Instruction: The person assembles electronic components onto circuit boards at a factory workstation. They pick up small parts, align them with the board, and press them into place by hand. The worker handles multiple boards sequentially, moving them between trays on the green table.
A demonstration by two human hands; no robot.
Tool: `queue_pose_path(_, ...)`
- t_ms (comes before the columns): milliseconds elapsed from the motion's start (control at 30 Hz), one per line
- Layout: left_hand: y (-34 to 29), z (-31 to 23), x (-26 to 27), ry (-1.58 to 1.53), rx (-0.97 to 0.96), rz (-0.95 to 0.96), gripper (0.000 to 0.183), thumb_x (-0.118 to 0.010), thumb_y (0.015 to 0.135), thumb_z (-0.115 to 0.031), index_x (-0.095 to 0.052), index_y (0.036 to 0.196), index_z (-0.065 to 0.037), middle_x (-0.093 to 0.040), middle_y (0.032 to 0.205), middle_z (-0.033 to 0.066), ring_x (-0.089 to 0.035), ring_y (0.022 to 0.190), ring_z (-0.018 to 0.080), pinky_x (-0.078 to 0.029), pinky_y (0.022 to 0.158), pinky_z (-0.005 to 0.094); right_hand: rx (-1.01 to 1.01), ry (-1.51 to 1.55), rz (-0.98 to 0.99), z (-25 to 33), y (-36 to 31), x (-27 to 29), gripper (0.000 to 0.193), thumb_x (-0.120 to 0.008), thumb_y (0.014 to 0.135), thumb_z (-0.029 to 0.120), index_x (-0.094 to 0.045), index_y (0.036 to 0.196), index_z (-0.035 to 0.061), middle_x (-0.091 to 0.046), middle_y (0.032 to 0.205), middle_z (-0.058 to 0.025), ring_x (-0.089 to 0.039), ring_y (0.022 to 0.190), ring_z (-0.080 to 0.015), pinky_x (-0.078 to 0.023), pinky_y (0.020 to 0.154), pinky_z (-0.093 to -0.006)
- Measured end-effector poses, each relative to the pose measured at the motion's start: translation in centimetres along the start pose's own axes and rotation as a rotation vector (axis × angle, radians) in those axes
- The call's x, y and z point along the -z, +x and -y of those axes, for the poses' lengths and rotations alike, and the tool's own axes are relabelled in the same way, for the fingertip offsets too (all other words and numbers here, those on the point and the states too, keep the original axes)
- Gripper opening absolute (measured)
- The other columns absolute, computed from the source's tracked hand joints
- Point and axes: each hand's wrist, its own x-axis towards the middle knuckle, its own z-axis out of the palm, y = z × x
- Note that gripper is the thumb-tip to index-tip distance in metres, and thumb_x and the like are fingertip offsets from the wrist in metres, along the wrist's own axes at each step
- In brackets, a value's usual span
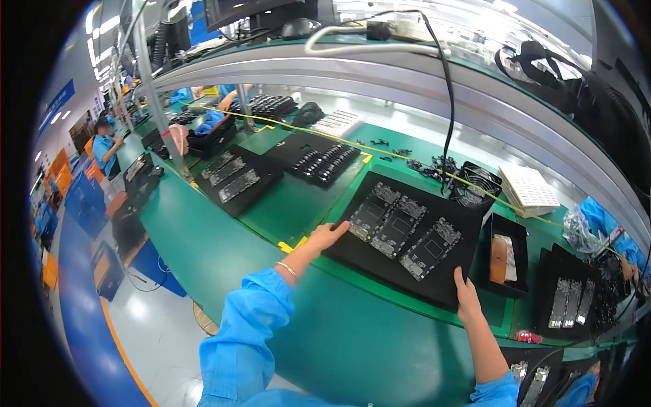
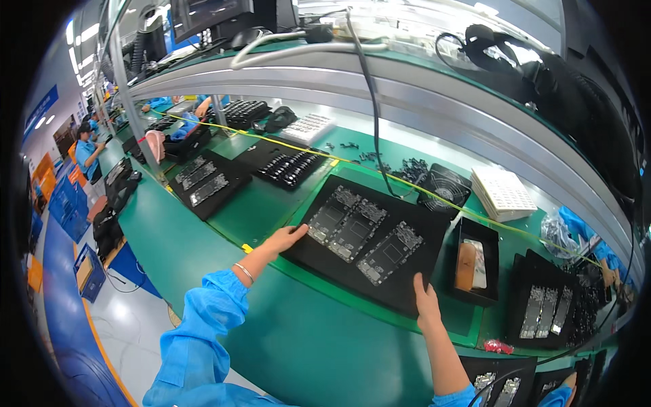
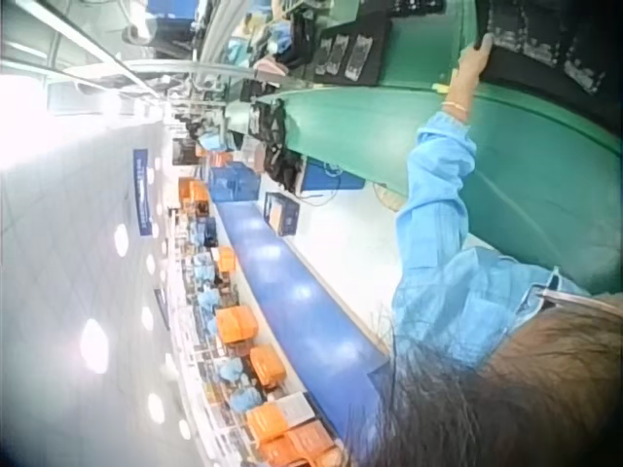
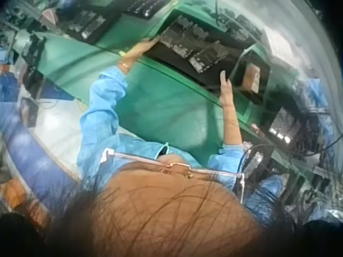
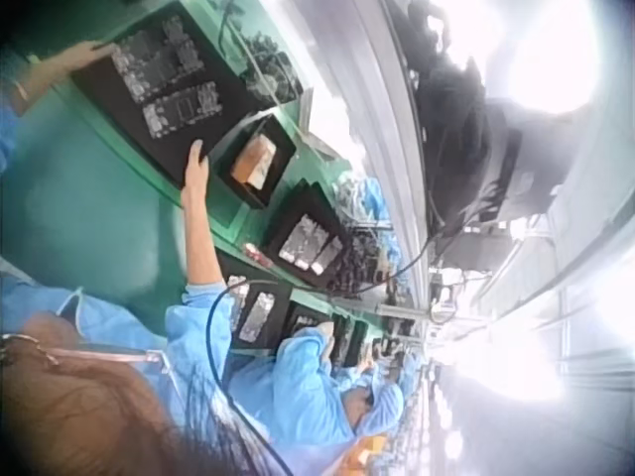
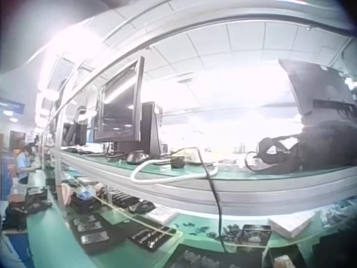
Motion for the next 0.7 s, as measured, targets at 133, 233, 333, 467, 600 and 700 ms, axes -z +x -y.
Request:
queue_pose_path(133, -1.1, -3.4, 1.4, -0.34, 0.183, 0.304, 0.066, -0.057, 0.082, -0.057, -0.059, 0.111, 0.003, -0.062, 0.109, 0.0086, -0.057, 0.102, 0.0175, -0.041, 0.088, 0.0296, -0.078, 0.014, 0.139, -1.3, 3.0, 1.8, 0.102, -0.065, 0.078, 0.052, -0.014, 0.14, -0.0094, -0.019, 0.147, -0.0228, -0.016, 0.138, -0.0292, -0.014, 0.111, -0.0383)
queue_pose_path(233, -3.0, -3.4, 2.6, -0.303, 0.205, 0.369, 0.071, -0.059, 0.08, -0.057, -0.056, 0.112, 0.006, -0.061, 0.112, 0.0124, -0.058, 0.101, 0.02, -0.043, 0.09, 0.0317, -0.141, 0.066, 0.255, -1.8, 2.9, 3.0, 0.101, -0.067, 0.077, 0.049, -0.013, 0.14, -0.0085, -0.018, 0.147, -0.0215, -0.016, 0.138, -0.0287, -0.013, 0.111, -0.0389)
queue_pose_path(333, -8.9, -3.0, 3.7, -0.302, 0.25, 0.389, 0.069, -0.058, 0.083, -0.053, -0.053, 0.118, 0.007, -0.06, 0.114, 0.0124, -0.057, 0.103, 0.0208, -0.043, 0.09, 0.0329, -0.175, 0.133, 0.425, -0.7, -2.7, 3.6, 0.097, -0.068, 0.078, 0.045, -0.016, 0.14, -0.0088, -0.023, 0.146, -0.02, -0.02, 0.136, -0.0272, -0.015, 0.11, -0.0398)
queue_pose_path(467, -17.6, -1.4, 3.7, -0.337, 0.249, 0.38, 0.075, -0.058, 0.083, -0.052, -0.048, 0.121, 0.011, -0.059, 0.113, 0.0171, -0.057, 0.104, 0.0231, -0.043, 0.091, 0.035, -0.183, 0.115, 0.234, -4.8, -9.4, 5.8, 0.06, -0.063, 0.086, 0.03, -0.039, 0.13, -0.0026, -0.051, 0.124, -0.0129, -0.048, 0.115, -0.0215, -0.039, 0.096, -0.0337)
queue_pose_path(600, -25.2, 2.1, 3.4, -0.325, 0.321, 0.32, 0.079, -0.062, 0.081, -0.05, -0.043, 0.123, 0.014, -0.057, 0.113, 0.0197, -0.055, 0.106, 0.023, -0.043, 0.091, 0.0343, -0.297, 0.208, 0.204, -5.0, -18.6, 6.7, 0.051, -0.058, 0.09, 0.024, -0.039, 0.131, 0.0007, -0.051, 0.125, -0.01, -0.049, 0.113, -0.0192, -0.039, 0.095, -0.032)
queue_pose_path(700, -29.3, 3.0, 3.3, -0.365, 0.378, 0.403, 0.074, -0.063, 0.082, -0.047, -0.044, 0.122, 0.013, -0.057, 0.113, 0.0189, -0.054, 0.107, 0.0217, -0.042, 0.091, 0.0329, -0.262, 0.236, 0.169, -7.7, -23.1, 7.8, 0.05, -0.059, 0.09, 0.024, -0.041, 0.13, 0.0011, -0.052, 0.124, -0.0093, -0.05, 0.112, -0.0183, -0.04, 0.094, -0.0318)
